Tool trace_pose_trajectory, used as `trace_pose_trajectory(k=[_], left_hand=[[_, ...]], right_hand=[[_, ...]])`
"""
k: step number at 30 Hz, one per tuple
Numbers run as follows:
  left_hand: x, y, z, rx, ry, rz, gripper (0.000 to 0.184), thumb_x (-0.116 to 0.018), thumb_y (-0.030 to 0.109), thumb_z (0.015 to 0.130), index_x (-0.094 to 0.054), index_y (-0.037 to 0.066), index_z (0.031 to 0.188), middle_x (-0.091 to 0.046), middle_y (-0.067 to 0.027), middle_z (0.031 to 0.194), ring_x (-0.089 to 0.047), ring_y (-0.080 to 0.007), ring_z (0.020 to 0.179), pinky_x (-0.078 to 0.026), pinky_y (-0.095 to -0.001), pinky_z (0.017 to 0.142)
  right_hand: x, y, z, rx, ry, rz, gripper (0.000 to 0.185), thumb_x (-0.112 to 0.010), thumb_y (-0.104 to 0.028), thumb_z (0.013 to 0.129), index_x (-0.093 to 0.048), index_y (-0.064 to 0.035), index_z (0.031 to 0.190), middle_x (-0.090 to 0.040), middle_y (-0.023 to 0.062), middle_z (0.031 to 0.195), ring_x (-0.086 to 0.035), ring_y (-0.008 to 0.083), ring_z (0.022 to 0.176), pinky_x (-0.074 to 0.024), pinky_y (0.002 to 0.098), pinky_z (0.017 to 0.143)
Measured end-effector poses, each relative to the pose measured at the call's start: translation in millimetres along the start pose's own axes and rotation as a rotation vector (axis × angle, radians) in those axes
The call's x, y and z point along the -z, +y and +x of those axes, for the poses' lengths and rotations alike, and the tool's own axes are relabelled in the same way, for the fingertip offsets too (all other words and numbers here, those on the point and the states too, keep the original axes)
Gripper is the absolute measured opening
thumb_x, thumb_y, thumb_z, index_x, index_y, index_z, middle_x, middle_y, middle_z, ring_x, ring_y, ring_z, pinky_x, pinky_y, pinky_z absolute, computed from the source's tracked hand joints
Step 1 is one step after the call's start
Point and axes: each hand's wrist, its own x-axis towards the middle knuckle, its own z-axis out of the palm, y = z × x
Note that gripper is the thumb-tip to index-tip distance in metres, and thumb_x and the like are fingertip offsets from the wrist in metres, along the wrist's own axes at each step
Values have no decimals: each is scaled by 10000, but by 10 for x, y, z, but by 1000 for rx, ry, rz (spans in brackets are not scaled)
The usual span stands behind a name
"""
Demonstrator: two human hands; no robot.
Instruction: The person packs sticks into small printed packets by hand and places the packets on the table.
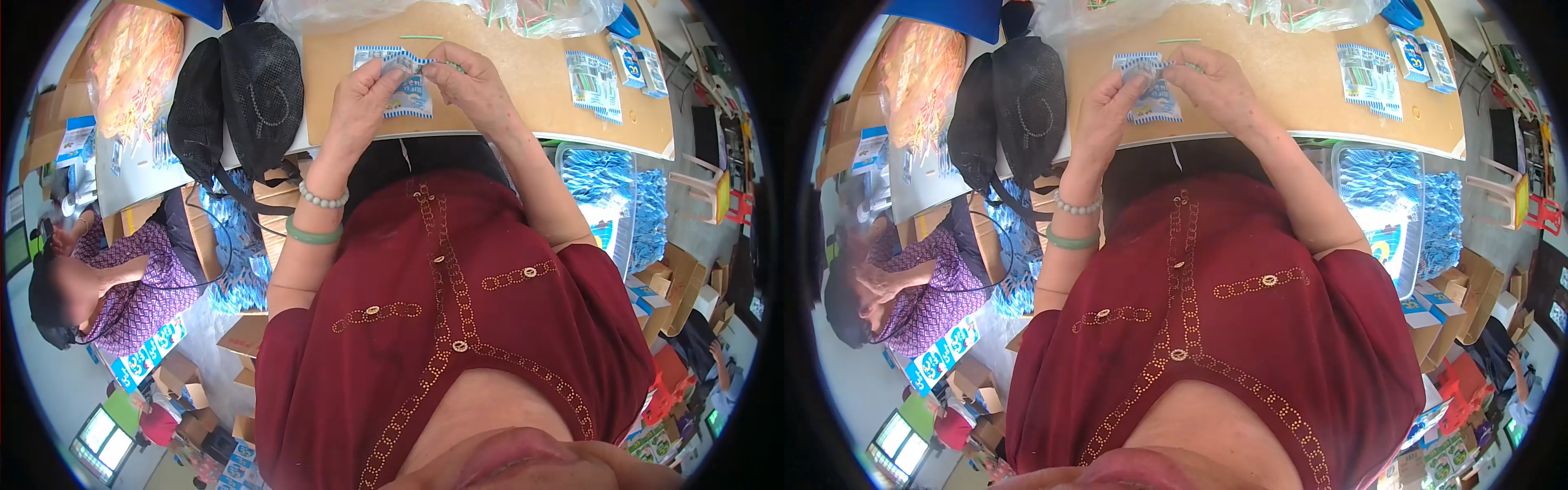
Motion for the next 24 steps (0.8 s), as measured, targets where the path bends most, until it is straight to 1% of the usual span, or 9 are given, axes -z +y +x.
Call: trace_pose_trajectory(k=[2,6,9,10,13,14,21,23,24], left_hand=[[24,13,-2,23,-21,98,61,-648,48,830,-666,-3,857,-653,-19,800,-582,-59,724,-481,-204,638],[153,16,10,48,0,-1,66,-653,60,832,-665,-4,837,-654,-19,842,-586,-56,748,-485,-202,651],[177,73,-17,32,44,32,62,-668,50,812,-654,-4,785,-630,2,789,-553,-43,697,-457,-193,614],[179,90,-22,23,64,50,71,-676,45,802,-648,-3,759,-618,13,763,-537,-36,672,-444,-189,595],[225,-50,-29,-109,100,270,105,-689,33,775,-618,-4,707,-569,30,688,-478,-33,613,-398,-190,549],[223,-81,-17,-178,119,377,126,-696,26,761,-604,-4,681,-544,38,651,-448,-31,584,-375,-191,526],[105,-87,-8,-108,88,354,178,-704,26,742,-562,-1,638,-483,51,594,-395,-35,545,-324,-197,481],[32,-38,18,-78,54,319,182,-706,30,743,-562,1,636,-488,51,594,-401,-33,543,-328,-195,477],[-5,-4,7,-45,16,310,181,-710,36,744,-566,8,637,-493,51,594,-405,-30,537,-332,-193,474]], right_hand=[[12,17,1,-11,-6,3,162,-585,-232,887,-554,-85,823,-444,-68,629,-399,8,552,-300,169,488],[45,106,12,-90,-17,54,138,-557,-196,902,-549,-73,841,-467,-57,645,-437,31,588,-354,182,534],[120,225,33,180,153,100,130,-514,-166,923,-545,-51,871,-512,-27,678,-498,67,675,-405,211,610],[145,285,39,178,148,100,130,-514,-166,923,-545,-51,871,-512,-27,678,-498,67,675,-405,211,610],[204,412,30,129,144,-429,131,-475,-157,939,-516,-37,905,-592,27,756,-539,104,768,-436,244,693],[233,434,39,130,143,-433,131,-475,-157,939,-516,-37,905,-592,27,756,-539,104,768,-436,244,693],[87,-380,191,264,163,-14,214,-441,-244,968,-441,-47,884,-659,107,878,-612,194,937,-459,279,787],[-75,-413,467,901,-114,432,238,-496,-265,936,-468,-32,899,-634,134,852,-616,202,831,-462,347,821],[-61,-426,459,905,-114,427,238,-496,-265,936,-468,-32,899,-634,134,852,-616,202,831,-462,347,821]])
